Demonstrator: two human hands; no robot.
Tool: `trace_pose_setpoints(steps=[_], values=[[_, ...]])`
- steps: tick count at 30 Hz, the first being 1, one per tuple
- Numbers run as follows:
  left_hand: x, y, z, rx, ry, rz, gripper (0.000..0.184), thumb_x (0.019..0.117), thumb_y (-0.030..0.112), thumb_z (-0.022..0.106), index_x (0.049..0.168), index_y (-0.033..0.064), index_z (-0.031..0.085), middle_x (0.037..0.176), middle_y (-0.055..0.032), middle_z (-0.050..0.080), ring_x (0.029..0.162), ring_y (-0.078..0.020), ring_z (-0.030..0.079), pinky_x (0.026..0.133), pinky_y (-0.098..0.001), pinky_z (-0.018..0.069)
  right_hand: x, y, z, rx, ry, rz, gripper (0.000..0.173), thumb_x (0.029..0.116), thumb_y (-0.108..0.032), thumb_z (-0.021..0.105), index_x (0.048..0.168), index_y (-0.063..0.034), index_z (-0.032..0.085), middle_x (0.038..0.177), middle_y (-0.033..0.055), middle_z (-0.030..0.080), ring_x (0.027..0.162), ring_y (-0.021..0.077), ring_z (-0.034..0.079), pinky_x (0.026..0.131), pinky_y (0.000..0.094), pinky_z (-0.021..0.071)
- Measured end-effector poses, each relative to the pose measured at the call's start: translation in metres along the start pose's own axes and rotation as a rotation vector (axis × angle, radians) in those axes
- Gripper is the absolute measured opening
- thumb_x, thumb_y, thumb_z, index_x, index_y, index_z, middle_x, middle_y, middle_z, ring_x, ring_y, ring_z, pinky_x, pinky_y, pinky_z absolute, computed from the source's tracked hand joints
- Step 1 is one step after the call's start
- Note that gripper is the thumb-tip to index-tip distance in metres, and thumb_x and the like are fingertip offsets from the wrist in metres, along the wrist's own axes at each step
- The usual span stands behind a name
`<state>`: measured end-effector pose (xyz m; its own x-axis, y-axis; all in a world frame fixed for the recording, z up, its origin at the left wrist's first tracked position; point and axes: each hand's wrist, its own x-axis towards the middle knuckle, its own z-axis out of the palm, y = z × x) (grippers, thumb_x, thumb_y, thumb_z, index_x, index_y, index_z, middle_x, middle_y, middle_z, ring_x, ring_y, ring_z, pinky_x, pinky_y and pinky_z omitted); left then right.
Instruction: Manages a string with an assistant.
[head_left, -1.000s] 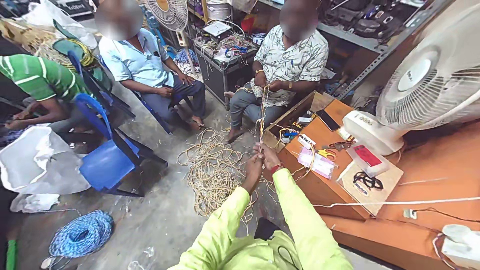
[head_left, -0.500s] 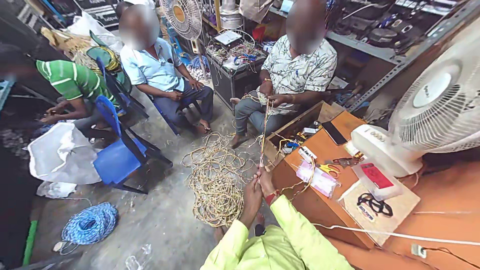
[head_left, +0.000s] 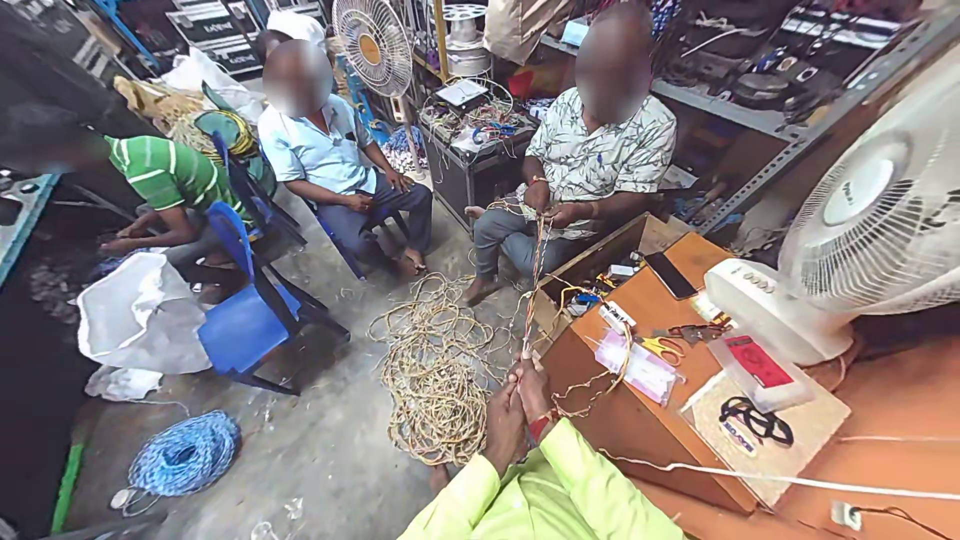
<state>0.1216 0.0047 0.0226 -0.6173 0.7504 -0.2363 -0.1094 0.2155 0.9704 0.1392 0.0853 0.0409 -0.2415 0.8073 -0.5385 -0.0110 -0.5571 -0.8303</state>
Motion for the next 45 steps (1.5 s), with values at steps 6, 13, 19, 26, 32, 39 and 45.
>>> trace_pose_setpoints(steps=[6,13,19,26,32,39,45], values=[[0.003,0.001,-0.002,0.028,-0.027,0.006,0.03,0.1058,0.013,0.046,0.109,-0.0014,0.072,0.095,-0.0102,0.072,0.085,-0.0146,0.068,0.082,-0.0377,0.056,0.001,-0.008,0.0,0.006,-0.007,-0.013,0.035,0.1136,-0.021,0.036,0.116,0.0044,0.059,0.068,0.0012,0.048,0.054,0.0086,0.05,0.055,0.0236,0.0485],[-0.01,-0.003,-0.01,-0.043,-0.048,0.071,0.028,0.1042,0.01,0.045,0.103,-0.0007,0.071,0.086,-0.0053,0.07,0.076,-0.0093,0.066,0.075,-0.0317,0.0573,-0.012,0.004,-0.001,0.031,-0.015,-0.024,0.033,0.1133,-0.021,0.037,0.113,0.0039,0.059,0.063,-0.0006,0.048,0.051,0.0069,0.05,0.053,0.0222,0.0481],[-0.023,-0.008,-0.016,-0.006,-0.033,0.057,0.029,0.104,0.01,0.046,0.106,-0.0018,0.072,0.091,-0.0077,0.072,0.082,-0.0109,0.067,0.08,-0.034,0.0566,-0.023,0.016,-0.001,0.036,-0.011,-0.006,0.033,0.1133,-0.021,0.036,0.114,0.0038,0.058,0.065,-0.0003,0.048,0.053,0.0079,0.051,0.054,0.0228,0.0499],[-0.023,-0.01,-0.02,0.066,-0.062,0.031,0.03,0.1052,0.013,0.045,0.105,-0.001,0.072,0.088,-0.0084,0.07,0.079,-0.0136,0.066,0.077,-0.0366,0.0556,-0.025,0.02,-0.002,0.048,-0.009,-0.009,0.034,0.1136,-0.021,0.035,0.113,0.0028,0.059,0.065,-0.001,0.047,0.053,0.0079,0.049,0.055,0.0235,0.0481],[-0.019,-0.007,-0.022,0.05,-0.09,0.036,0.032,0.1058,0.013,0.044,0.105,-0.0016,0.072,0.088,-0.0082,0.071,0.078,-0.0123,0.067,0.077,-0.0356,0.0566,-0.021,0.018,0.001,0.064,0.013,0.017,0.031,0.1128,-0.023,0.039,0.108,0.0003,0.06,0.065,-0.0015,0.048,0.052,0.0072,0.051,0.054,0.0224,0.0494],[-0.02,-0.01,-0.025,0.022,-0.108,0.032,0.028,0.1047,0.011,0.047,0.102,-0.0007,0.072,0.083,-0.0056,0.07,0.073,-0.0104,0.066,0.073,-0.0331,0.0564,-0.023,0.021,0.001,0.082,-0.005,0.007,0.032,0.1131,-0.022,0.037,0.109,0.0011,0.059,0.064,-0.0019,0.047,0.052,0.0077,0.05,0.054,0.023,0.049],[-0.027,-0.011,-0.03,0.04,-0.109,0.053,0.029,0.1044,0.011,0.046,0.1,-0.001,0.072,0.086,-0.0068,0.07,0.079,-0.0111,0.066,0.077,-0.0337,0.0561,-0.037,0.018,0.003,0.093,-0.014,-0.014,0.032,0.1131,-0.019,0.036,0.106,0.0014,0.059,0.063,-0.0035,0.045,0.052,0.0052,0.048,0.054,0.0198,0.0462]])
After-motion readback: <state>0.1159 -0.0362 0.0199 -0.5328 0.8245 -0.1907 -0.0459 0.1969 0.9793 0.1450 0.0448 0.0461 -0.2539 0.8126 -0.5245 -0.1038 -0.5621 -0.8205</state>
